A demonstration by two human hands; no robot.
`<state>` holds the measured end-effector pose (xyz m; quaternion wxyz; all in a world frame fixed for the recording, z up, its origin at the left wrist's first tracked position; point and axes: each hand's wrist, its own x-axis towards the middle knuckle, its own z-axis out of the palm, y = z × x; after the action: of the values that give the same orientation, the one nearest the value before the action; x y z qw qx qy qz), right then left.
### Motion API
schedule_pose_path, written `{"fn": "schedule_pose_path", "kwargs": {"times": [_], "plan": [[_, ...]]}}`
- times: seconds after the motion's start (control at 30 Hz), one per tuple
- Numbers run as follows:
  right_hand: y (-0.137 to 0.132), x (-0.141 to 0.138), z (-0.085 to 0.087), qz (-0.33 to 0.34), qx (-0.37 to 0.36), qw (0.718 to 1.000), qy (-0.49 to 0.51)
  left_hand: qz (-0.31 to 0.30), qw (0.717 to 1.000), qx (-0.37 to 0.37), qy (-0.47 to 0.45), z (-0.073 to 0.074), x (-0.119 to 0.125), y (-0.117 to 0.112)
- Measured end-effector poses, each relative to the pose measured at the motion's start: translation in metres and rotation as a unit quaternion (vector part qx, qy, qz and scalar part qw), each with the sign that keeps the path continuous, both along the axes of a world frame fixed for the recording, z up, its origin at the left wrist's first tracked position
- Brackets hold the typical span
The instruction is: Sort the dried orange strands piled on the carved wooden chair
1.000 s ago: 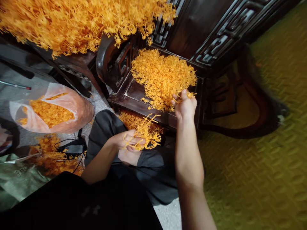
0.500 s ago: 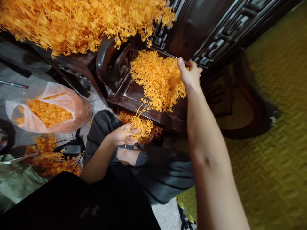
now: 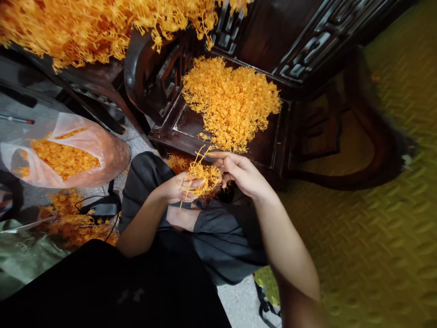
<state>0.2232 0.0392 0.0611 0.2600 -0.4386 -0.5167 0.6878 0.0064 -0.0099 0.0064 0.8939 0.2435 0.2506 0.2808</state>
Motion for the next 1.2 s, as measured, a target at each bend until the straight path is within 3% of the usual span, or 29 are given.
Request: {"fn": "schedule_pose_path", "kwargs": {"times": [0.23,0.4,0.47,0.7,0.77,0.83,0.9,0.97,1.03,1.1,1.2], "plan": [[0.001,0.001,0.002,0.046,-0.057,0.996,-0.045,-0.028,0.995,0.061,0.074,0.001,0.009,-0.005],[0.006,0.004,0.001,0.122,-0.09,0.988,-0.017,-0.04,0.983,0.135,0.117,0.005,0.005,-0.008],[0.006,0.005,0.002,0.121,-0.092,0.988,-0.005,-0.043,0.98,0.148,0.127,0.008,0.005,-0.008],[0.002,0.006,0.002,-0.028,-0.044,0.999,-0.001,-0.026,0.98,0.137,0.145,0.024,0.01,-0.011],[0.007,0.023,-0.002,-0.095,-0.029,0.995,-0.014,-0.041,0.977,0.147,0.149,0.032,0.002,-0.017],[0.015,0.047,-0.006,-0.203,-0.003,0.979,-0.018,-0.061,0.969,0.172,0.166,0.041,-0.01,-0.023],[0.021,0.069,-0.009,-0.292,0.024,0.956,-0.006,-0.032,0.966,0.175,0.188,0.047,-0.021,-0.027],[0.019,0.077,-0.011,-0.301,0.025,0.953,0.011,0.041,0.971,0.146,0.184,0.048,-0.025,-0.026],[0.009,0.066,-0.011,-0.254,0.008,0.967,0.026,0.089,0.978,0.114,0.147,0.043,-0.02,-0.021],[-0.006,0.042,-0.011,-0.212,0.007,0.976,0.047,0.094,0.987,0.091,0.098,0.036,-0.01,-0.015],[-0.028,0.002,-0.011,-0.212,0.048,0.973,0.079,0.077,0.993,0.075,0.049,0.028,0.001,-0.011]]}}
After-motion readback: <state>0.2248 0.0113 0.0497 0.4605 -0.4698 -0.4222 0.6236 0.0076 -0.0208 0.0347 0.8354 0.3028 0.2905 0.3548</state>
